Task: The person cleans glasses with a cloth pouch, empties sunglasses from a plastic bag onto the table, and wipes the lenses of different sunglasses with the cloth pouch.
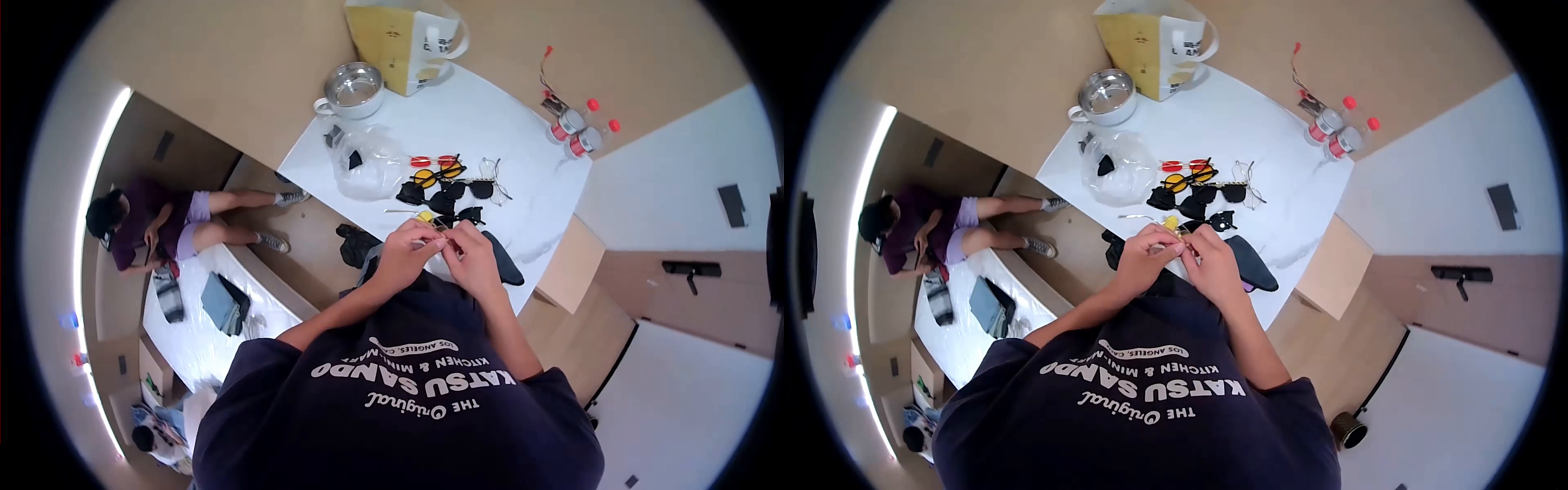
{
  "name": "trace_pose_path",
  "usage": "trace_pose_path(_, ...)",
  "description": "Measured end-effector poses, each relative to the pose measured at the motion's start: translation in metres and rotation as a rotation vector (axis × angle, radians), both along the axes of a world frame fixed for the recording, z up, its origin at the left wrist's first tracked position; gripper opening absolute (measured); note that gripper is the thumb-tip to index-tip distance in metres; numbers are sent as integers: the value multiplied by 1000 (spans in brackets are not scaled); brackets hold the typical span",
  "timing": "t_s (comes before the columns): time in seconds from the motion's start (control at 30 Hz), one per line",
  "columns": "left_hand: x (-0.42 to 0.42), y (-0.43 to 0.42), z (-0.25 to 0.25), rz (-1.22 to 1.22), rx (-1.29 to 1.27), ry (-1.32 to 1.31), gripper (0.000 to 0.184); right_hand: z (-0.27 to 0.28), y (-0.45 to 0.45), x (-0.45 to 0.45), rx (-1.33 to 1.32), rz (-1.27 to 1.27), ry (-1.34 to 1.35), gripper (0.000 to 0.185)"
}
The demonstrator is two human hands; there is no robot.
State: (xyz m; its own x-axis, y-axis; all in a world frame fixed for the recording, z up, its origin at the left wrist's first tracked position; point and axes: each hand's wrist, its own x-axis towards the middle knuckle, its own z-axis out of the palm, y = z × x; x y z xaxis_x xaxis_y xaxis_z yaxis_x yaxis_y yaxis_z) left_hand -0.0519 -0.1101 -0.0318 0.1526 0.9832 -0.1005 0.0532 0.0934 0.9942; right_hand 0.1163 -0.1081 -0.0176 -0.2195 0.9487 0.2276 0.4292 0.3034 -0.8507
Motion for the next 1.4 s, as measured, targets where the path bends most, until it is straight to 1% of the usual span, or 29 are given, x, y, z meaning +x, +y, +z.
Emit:
trace_pose_path(0.03,0,5,2,-32,28,-9,12,-2,1,2,46,-26,7,11)
trace_pose_path(0.07,-2,10,6,-22,115,89,15,-3,1,4,93,-50,12,11)
trace_pose_path(0.13,-4,22,25,4,293,279,21,8,-1,9,60,-117,12,7)
trace_pose_path(0.17,-4,31,22,22,531,332,25,8,-2,13,60,-144,25,6)
trace_pose_path(0.27,-17,41,2,-239,589,457,27,8,-4,26,-7,-230,123,5)
trace_pose_path(0.33,-13,36,-3,-329,414,432,23,6,-3,35,-31,-262,193,6)
trace_pose_path(0.4,-14,28,-4,-399,223,408,20,0,-1,45,-21,-273,184,7)
trace_pose_path(0.43,-11,22,-14,-349,298,375,17,1,-1,49,-34,-273,175,7)
trace_pose_path(0.47,-9,15,-22,-341,308,332,14,2,-1,52,-46,-270,166,7)
trace_pose_path(0.53,-6,3,-27,-304,366,378,10,-4,-2,60,-120,-230,208,7)
trace_pose_path(0.57,-6,0,-26,-320,378,431,8,-5,-2,63,-169,-205,240,8)
trace_pose_path(0.6,-7,-4,-27,-328,296,377,7,-6,-2,68,-240,-180,286,8)
trace_pose_path(0.67,-8,-7,-28,-250,352,331,5,-12,0,75,-299,-146,346,8)
trace_pose_path(0.77,-10,-9,-20,-154,251,300,6,-18,3,85,-338,-146,387,10)
trace_pose_path(0.87,-9,-10,-28,-47,168,244,10,-29,7,93,-321,-133,532,12)
trace_pose_path(0.93,-11,-7,-30,-43,9,134,13,-32,10,90,-329,-92,637,11)
trace_pose_path(1.0,-11,-6,-33,-5,-67,2,12,-34,9,82,-396,-92,782,10)
trace_pose_path(1.03,-14,-5,-33,-15,-35,-3,11,-35,9,77,-405,-94,814,10)
trace_pose_path(1.13,-22,-1,-35,28,-38,-169,4,-41,9,67,-438,-104,887,11)
trace_pose_path(1.2,-25,2,-35,125,25,-155,4,-42,7,61,-464,-165,808,14)
trace_pose_path(1.23,-26,4,-35,177,57,-146,4,-50,5,63,-442,-197,683,13)
trace_pose_path(1.3,-30,11,-37,218,111,-164,4,-69,3,65,-397,-254,433,20)
trace_pose_path(1.33,-33,15,-38,241,139,-172,4,-71,0,67,-315,-276,211,26)
trace_pose_path(1.37,-40,18,-38,192,106,-139,6,-72,-3,69,-232,-294,-10,34)
trace_pose_path(1.4,-42,21,-36,201,111,-116,7,-73,-7,71,-149,-310,-232,42)
